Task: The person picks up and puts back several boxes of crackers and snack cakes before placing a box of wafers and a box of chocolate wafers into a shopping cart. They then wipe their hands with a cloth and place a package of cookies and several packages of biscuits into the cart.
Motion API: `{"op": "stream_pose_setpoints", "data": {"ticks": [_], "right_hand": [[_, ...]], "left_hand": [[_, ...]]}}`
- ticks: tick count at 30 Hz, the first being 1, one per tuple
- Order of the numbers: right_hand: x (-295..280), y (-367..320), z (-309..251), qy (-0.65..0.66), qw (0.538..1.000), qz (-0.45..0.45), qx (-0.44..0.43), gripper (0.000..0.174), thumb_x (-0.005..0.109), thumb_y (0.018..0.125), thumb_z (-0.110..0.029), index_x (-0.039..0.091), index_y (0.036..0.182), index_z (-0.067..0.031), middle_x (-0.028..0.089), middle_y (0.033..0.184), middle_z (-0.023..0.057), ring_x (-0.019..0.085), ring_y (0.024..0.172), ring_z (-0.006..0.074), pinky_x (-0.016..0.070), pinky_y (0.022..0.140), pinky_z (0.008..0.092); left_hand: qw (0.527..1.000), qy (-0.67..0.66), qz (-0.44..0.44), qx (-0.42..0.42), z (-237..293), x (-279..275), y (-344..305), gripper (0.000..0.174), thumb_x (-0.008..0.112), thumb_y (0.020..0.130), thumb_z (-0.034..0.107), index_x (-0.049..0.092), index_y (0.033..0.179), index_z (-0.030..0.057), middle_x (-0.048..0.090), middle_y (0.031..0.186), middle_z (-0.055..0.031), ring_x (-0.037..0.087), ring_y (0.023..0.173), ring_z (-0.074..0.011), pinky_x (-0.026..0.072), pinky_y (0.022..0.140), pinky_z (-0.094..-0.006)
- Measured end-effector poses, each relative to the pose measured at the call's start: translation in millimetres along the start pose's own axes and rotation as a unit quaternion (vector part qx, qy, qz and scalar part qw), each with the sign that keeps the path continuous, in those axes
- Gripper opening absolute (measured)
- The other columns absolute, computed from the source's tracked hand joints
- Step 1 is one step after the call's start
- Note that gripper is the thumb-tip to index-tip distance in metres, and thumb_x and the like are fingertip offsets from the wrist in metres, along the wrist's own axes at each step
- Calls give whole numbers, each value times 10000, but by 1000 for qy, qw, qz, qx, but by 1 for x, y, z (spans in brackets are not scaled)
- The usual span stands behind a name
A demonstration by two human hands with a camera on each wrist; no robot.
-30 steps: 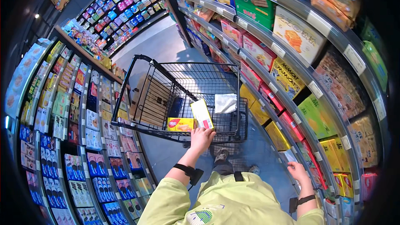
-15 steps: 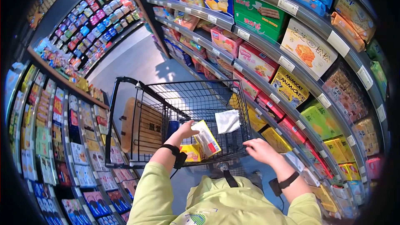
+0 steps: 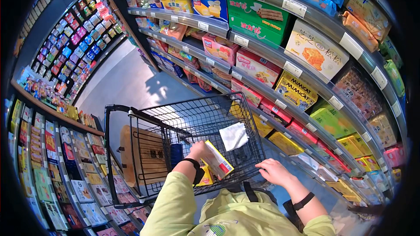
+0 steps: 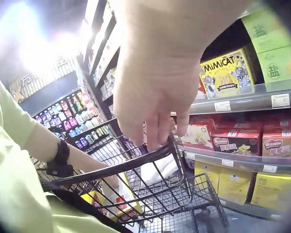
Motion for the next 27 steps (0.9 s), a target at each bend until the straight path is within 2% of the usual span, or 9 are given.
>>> {"op": "stream_pose_setpoints", "data": {"ticks": [5, 7, 15, 18, 19, 21, 23, 25, 27], "right_hand": [[-3, -1, -4, 18, 1000, 13, 14, 207, 578, 841, -145, 655, 1019, -74, 649, 998, 104, 581, 990, 296, 463, 874, 395], [-4, -2, -5, 26, 999, 13, 15, 208, 577, 843, -141, 653, 1024, -73, 650, 999, 106, 582, 991, 298, 464, 875, 395], [-24, -34, -13, 141, 981, 94, 96, 343, 603, 855, -131, 563, 1184, -41, 619, 1086, 143, 610, 981, 272, 486, 857, 350], [-38, -51, -21, 279, 937, 156, 143, 564, 630, 863, -134, 376, 1363, -70, 568, 1173, 145, 610, 955, 215, 496, 830, 342], [-43, -56, -22, 328, 918, 172, 141, 649, 641, 865, -142, 300, 1414, -81, 545, 1209, 146, 603, 961, 201, 493, 833, 347], [-58, -69, -31, 423, 881, 191, 91, 733, 640, 878, -250, 215, 1454, -90, 509, 1265, 143, 594, 991, 203, 491, 823, 339], [-80, -84, -53, 613, 772, 160, 52, 763, 618, 884, -350, 199, 1464, -85, 522, 1241, 123, 580, 979, 186, 482, 803, 309], [-86, -106, -52, 624, 762, 168, 41, 776, 580, 890, -425, 192, 1467, -79, 528, 1218, 101, 571, 972, 161, 478, 778, 279], [-93, -134, -54, 538, 822, 174, 74, 736, 592, 904, -347, 200, 1462, -70, 535, 1190, 82, 554, 1011, 141, 480, 771, 270]], "left_hand": [[999, 27, -22, 30, 3, -15, 4, 854, 848, 456, 518, 602, 1134, 60, 567, 1199, -156, 539, 1132, -293, 451, 940, -398], [985, -127, -29, 113, 13, -32, -11, 823, 855, 461, 489, 599, 1111, 53, 630, 1083, -149, 599, 1038, -271, 488, 864, -373], [904, -233, 327, 148, 61, -170, -198, 405, 737, 763, 263, 543, 1040, 40, 668, 907, -116, 667, 814, -250, 517, 720, -335], [708, -624, 205, 259, 59, -168, -208, 248, 606, 911, 185, 533, 1060, -1, 641, 984, -63, 617, 845, -109, 503, 741, -264], [710, -622, 198, 264, 66, -163, -213, 248, 606, 911, 185, 533, 1060, -1, 641, 984, -63, 617, 845, -109, 503, 741, -264], [620, -746, 78, 231, 85, -145, -219, 292, 608, 913, 193, 531, 1123, 5, 638, 1017, -65, 615, 882, -112, 495, 782, -263], [640, -727, 24, 247, 111, -134, -237, 311, 600, 919, 207, 536, 1147, 7, 641, 1011, -54, 611, 890, -106, 484, 793, -249], [667, -696, 10, 266, 138, -120, -249, 306, 590, 924, 210, 535, 1144, 4, 640, 1011, -56, 609, 889, -106, 477, 802, -244], [696, -660, -5, 281, 165, -105, -261, 324, 577, 930, 203, 519, 1172, -4, 632, 1036, -60, 603, 907, -109, 473, 817, -248]]}}
Point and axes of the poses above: each hand's wrist, its own y-axis towards the middle knuckle, its own x-axis out of the palm, z = x × y, the point moved 3 cm from there along y, towards the middle knuckle
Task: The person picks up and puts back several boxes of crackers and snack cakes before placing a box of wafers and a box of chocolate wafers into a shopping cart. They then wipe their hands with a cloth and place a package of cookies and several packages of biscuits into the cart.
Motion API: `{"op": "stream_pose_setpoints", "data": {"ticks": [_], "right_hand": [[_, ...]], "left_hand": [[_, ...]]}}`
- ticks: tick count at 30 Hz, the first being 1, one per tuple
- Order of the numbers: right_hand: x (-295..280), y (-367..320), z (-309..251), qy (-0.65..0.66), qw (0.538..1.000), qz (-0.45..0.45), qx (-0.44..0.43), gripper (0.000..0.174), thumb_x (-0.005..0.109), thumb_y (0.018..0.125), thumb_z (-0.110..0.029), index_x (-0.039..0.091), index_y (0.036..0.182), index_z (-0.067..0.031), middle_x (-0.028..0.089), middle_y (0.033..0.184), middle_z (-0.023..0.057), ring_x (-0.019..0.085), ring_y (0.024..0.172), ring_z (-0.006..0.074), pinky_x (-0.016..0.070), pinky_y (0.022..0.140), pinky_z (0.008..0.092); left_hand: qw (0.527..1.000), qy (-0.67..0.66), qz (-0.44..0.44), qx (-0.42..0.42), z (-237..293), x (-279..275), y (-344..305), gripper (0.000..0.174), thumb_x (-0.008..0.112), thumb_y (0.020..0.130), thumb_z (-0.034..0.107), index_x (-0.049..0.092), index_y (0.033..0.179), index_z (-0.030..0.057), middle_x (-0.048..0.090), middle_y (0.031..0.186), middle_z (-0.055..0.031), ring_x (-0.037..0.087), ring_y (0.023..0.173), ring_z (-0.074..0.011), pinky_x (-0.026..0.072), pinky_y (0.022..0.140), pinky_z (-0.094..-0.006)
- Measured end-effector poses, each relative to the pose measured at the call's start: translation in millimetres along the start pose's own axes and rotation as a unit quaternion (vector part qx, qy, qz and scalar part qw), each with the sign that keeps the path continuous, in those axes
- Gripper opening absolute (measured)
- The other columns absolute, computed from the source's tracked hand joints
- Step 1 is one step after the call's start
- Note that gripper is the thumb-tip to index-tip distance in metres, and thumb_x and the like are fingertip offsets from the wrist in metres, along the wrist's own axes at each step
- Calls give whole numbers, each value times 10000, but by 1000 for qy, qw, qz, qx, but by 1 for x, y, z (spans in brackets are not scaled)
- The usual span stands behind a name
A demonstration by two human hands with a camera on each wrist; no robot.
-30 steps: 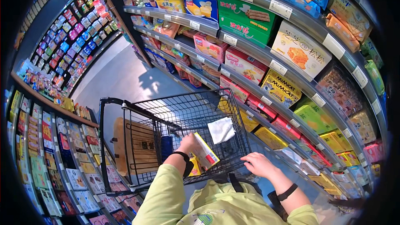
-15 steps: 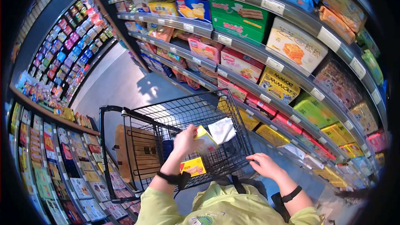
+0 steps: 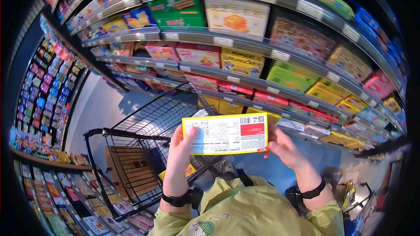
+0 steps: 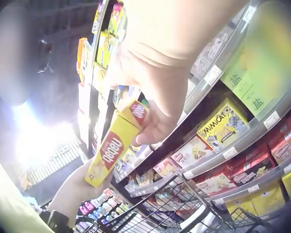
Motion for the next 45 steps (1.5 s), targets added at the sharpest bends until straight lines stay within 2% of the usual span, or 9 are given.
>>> {"op": "stream_pose_setpoints", "data": {"ticks": [5, 9, 16, 21, 27, 32, 36, 38, 45], "right_hand": [[-39, -78, 1, 4, 991, 122, -59, 550, 620, 860, -37, 347, 1336, -58, 487, 1230, 47, 520, 1065, 125, 473, 874, 284], [-83, -151, 3, -76, 956, 238, -155, 447, 608, 823, 31, 409, 1212, -65, 485, 1264, 89, 488, 1156, 162, 414, 973, 308], [-131, -274, 17, -16, 924, 329, -195, 455, 621, 801, 42, 430, 1200, -66, 499, 1268, 106, 502, 1148, 172, 416, 970, 309], [-156, -350, 35, 19, 907, 350, -233, 443, 678, 778, 24, 478, 1163, -66, 480, 1290, 122, 499, 1152, 164, 407, 969, 308], [-176, -422, 42, -27, 871, 406, -274, 486, 636, 805, 52, 450, 1231, -88, 435, 1326, 94, 432, 1228, 153, 408, 967, 301], [-198, -449, 57, 114, 853, 469, -198, 592, 609, 817, 37, 379, 1348, -90, 458, 1320, 99, 462, 1224, 192, 422, 982, 332], [-219, -448, 53, 325, 870, 331, -166, 528, 511, 885, -44, 341, 1384, -82, 517, 1261, 88, 559, 1119, 222, 496, 906, 421], [-230, -445, 48, 457, 831, 243, -204, 518, 526, 884, -62, 348, 1370, -80, 547, 1219, 91, 573, 1091, 222, 518, 870, 423], [-282, -424, 36, 282, 857, 397, -170, 527, 596, 877, -104, 334, 1334, -124, 531, 1229, 90, 577, 1087, 240, 548, 818, 417]], "left_hand": [[993, 13, -115, 14, -20, 80, -21, 414, 587, 908, 126, 461, 1276, -15, 598, 1139, -70, 564, 1035, -132, 449, 886, -270], [963, 50, -266, 0, -38, 142, -44, 611, 672, 805, -4, 405, 1355, -12, 557, 1215, -72, 514, 1121, -140, 412, 941, -265], [936, 82, -340, -45, -76, 248, -104, 653, 661, 784, -63, 377, 1370, -16, 495, 1279, -82, 490, 1151, -142, 390, 975, -284], [904, 43, -423, -50, -106, 295, -144, 693, 749, 768, 138, 395, 1344, -13, 420, 1387, -114, 440, 1243, -199, 326, 1054, -354], [897, 28, -436, -69, -138, 358, -192, 637, 734, 781, 118, 417, 1320, 1, 463, 1340, -112, 453, 1228, -221, 372, 1021, -356], [884, 72, -462, 27, -151, 394, -202, 686, 783, 699, 55, 449, 1298, 52, 386, 1365, -107, 404, 1264, -229, 404, 1004, -379], [864, 131, -478, 90, -151, 409, -193, 739, 792, 661, 42, 435, 1307, 63, 276, 1419, -106, 335, 1315, -243, 352, 1059, -405], [845, 145, -503, 107, -156, 416, -181, 782, 784, 658, 20, 400, 1337, 70, 232, 1445, -104, 303, 1337, -251, 342, 1066, -410], [848, 98, -521, 21, -184, 464, -129, 1042, 741, 662, -100, 122, 1477, 93, 60, 1535, -78, 195, 1395, -268, 372, 1043, -398]]}}
Point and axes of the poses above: each hand's wrist, its own y-axis towards the middle knuckle, its own x-axis out of the palm, z = x × y, the point moved 3 cm from there along y, towards the middle knuckle
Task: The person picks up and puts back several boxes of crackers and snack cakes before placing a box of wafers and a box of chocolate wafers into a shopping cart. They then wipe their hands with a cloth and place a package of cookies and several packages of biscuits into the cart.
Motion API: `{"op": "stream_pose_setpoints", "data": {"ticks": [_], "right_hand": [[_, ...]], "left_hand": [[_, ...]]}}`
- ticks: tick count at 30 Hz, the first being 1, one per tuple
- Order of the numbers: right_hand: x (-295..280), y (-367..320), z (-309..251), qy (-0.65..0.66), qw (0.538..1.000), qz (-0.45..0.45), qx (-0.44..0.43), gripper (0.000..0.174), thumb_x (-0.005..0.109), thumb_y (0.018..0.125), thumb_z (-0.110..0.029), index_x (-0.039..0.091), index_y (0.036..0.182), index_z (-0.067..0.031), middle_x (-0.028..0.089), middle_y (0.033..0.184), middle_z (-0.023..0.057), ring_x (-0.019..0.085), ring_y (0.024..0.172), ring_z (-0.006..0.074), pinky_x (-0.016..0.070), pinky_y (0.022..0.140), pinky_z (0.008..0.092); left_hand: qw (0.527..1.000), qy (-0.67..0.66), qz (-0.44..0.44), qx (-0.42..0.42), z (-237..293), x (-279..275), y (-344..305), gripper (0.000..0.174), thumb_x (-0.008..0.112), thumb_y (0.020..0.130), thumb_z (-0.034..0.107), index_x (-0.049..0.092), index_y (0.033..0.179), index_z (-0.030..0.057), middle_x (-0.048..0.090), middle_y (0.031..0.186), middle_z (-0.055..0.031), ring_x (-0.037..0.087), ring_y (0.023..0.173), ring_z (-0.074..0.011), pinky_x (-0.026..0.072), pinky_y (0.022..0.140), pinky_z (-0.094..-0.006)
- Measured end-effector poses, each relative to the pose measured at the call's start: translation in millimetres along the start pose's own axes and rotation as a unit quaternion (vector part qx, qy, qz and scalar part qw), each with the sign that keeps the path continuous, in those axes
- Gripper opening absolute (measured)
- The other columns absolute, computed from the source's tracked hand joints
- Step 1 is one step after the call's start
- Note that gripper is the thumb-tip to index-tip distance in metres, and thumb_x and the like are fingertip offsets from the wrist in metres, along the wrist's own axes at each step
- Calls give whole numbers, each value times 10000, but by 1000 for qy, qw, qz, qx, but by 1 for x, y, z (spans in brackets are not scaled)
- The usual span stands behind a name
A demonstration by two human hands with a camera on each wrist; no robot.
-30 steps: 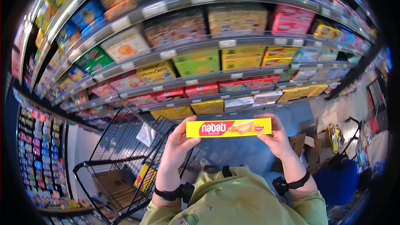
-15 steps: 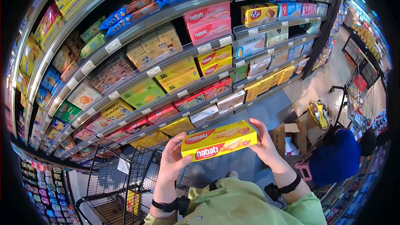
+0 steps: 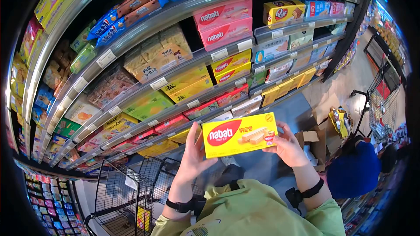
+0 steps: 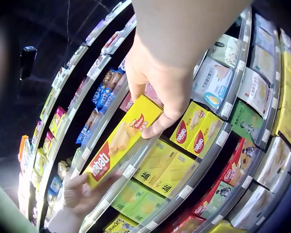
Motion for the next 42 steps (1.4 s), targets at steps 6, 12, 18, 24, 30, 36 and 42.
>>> {"op": "stream_pose_setpoints", "data": {"ticks": [6, 12, 18, 24, 30, 36, 42], "right_hand": [[3, 70, -27, -46, 999, 4, -18, 611, 625, 862, -126, 277, 1364, -140, 469, 1282, 81, 537, 1127, 228, 515, 867, 416], [7, 136, -31, -50, 999, 1, -4, 616, 606, 869, -115, 257, 1376, -139, 450, 1313, 86, 519, 1157, 228, 495, 893, 415], [-6, 176, -42, -62, 998, -10, 18, 635, 609, 863, -112, 253, 1389, -122, 444, 1317, 82, 493, 1185, 228, 456, 938, 419], [-41, 227, -46, -235, 967, -69, 73, 675, 633, 811, -2, 280, 1383, -62, 467, 1282, 102, 491, 1157, 198, 414, 970, 349], [-86, 278, -59, -383, 915, -103, 71, 594, 645, 806, 13, 338, 1312, -38, 514, 1210, 105, 516, 1117, 195, 466, 900, 334], [-129, 323, -57, -533, 841, -77, -49, 517, 703, 757, -21, 434, 1198, -2, 565, 1103, 137, 615, 890, 220, 514, 735, 319], [-154, 359, -45, -555, 821, -61, -117, 505, 693, 749, -1, 440, 1186, -8, 605, 1005, 156, 636, 858, 248, 510, 750, 344]], "left_hand": [[992, -76, -10, -104, -14, -40, 65, 873, 635, 789, -99, 128, 1480, 65, 375, 1423, -141, 500, 1182, -235, 434, 965, -357], [993, -63, -12, -100, -16, -72, 118, 772, 612, 802, -83, 225, 1458, 41, 344, 1446, -136, 478, 1206, -228, 411, 990, -341], [982, -86, 26, -165, -34, -80, 149, 751, 640, 798, -36, 264, 1444, 39, 398, 1398, -103, 491, 1184, -210, 427, 960, -341], [957, -25, 154, -245, -89, -78, 168, 573, 669, 839, 73, 402, 1345, 34, 530, 1229, -65, 578, 999, -154, 468, 834, -276], [959, 0, 202, -197, -131, -58, 188, 557, 689, 805, 33, 441, 1301, -27, 585, 1161, -116, 584, 1034, -172, 472, 881, -293], [928, 220, 264, -143, -164, -36, 225, 570, 698, 767, -3, 470, 1289, -12, 622, 1141, -141, 605, 1056, -203, 522, 852, -315], [906, 256, 316, -117, -185, -36, 256, 550, 704, 760, 4, 496, 1268, -1, 651, 1087, -141, 620, 1024, -192, 494, 869, -309]]}}
Point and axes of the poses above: each hand's wrist, its own y-axis towards the middle knuckle, its own x-axis out of the palm, z = x × y, the point moved 3 cm from there along y, towards the middle knuckle
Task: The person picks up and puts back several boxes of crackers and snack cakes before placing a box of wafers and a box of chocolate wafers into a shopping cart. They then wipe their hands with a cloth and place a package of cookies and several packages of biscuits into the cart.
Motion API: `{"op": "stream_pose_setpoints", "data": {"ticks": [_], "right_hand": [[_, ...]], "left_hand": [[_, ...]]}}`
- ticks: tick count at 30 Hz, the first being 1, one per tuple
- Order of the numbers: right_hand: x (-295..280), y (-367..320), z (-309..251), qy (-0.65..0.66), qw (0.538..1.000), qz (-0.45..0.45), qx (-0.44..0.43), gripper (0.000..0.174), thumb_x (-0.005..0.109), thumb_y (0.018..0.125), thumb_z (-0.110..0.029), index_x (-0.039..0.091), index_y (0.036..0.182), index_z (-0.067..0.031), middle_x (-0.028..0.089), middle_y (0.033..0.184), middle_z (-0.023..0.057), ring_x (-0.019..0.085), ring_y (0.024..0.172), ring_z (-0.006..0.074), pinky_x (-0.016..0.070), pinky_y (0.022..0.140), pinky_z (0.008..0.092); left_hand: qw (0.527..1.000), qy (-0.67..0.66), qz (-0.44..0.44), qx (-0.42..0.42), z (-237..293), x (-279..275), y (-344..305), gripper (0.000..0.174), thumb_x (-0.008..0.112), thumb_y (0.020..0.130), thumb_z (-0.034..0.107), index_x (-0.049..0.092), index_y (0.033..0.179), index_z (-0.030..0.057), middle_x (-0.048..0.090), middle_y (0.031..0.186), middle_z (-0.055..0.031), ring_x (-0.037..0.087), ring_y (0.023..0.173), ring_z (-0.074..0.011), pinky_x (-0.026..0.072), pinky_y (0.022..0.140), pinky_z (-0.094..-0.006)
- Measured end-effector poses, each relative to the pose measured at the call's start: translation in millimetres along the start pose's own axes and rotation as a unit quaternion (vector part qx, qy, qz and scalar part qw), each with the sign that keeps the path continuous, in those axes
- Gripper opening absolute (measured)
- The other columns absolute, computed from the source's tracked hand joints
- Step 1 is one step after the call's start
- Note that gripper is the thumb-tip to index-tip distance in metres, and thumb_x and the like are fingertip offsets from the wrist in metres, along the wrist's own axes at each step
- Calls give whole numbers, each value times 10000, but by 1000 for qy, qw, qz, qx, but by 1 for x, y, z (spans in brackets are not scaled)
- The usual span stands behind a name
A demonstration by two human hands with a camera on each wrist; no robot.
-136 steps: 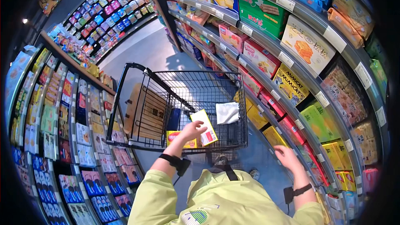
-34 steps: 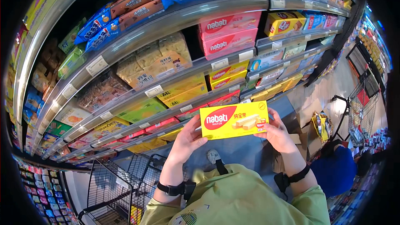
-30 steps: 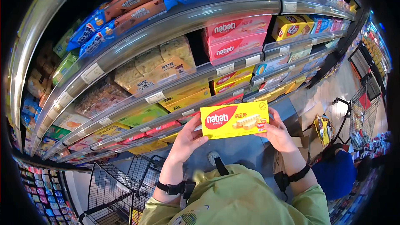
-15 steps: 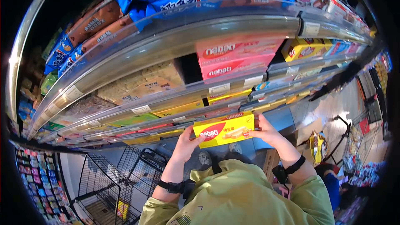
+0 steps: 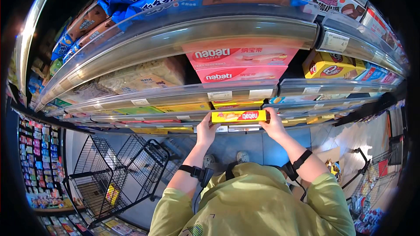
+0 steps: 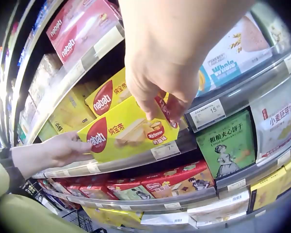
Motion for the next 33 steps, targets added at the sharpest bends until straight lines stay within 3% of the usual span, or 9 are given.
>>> {"op": "stream_pose_setpoints", "data": {"ticks": [6, 9, 14, 25, 33], "right_hand": [[4, 18, 7, 13, 999, 39, 16, 467, 686, 747, 5, 464, 1157, -12, 605, 988, 153, 630, 811, 269, 502, 719, 354], [6, 23, 12, 16, 996, 84, -36, 453, 686, 746, 3, 472, 1145, -16, 610, 976, 154, 621, 785, 286, 499, 713, 364], [5, 26, 9, -27, 996, 81, -20, 444, 683, 752, -13, 461, 1137, -24, 631, 920, 198, 622, 835, 371, 494, 736, 413], [6, 36, 13, -4, 998, 66, -10, 415, 678, 761, -16, 445, 1104, -38, 641, 952, 207, 624, 917, 378, 490, 759, 423], [8, 44, 15, -38, 996, 78, 2, 429, 691, 753, -34, 446, 1106, -34, 639, 956, 212, 606, 936, 400, 480, 784, 438]], "left_hand": [[996, 48, 75, 27, 11, 10, 10, 547, 706, 753, 11, 524, 1268, 46, 659, 1068, -163, 655, 962, -233, 504, 815, -319], [992, 65, 101, 29, 8, 16, 13, 537, 705, 755, 15, 532, 1263, 49, 671, 1033, -160, 663, 939, -230, 505, 804, -314], [990, 91, 103, -8, -1, 21, 21, 498, 680, 768, 2, 546, 1246, 42, 682, 990, -154, 677, 888, -214, 509, 777, -304], [995, 51, 85, 4, -13, 22, 33, 468, 650, 785, -15, 537, 1238, 22, 688, 981, -129, 668, 898, -161, 511, 775, -280], [989, 90, 114, 26, -1, 22, 40, 392, 662, 763, -1, 577, 1145, 24, 680, 970, -153, 671, 916, -245, 509, 782, -310]]}}
Point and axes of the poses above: each hand's wrist, its own y-axis towards the middle knuckle, its own x-axis out of the palm, z = x × y, the point moved 3 cm from there along y, towards the middle knuckle
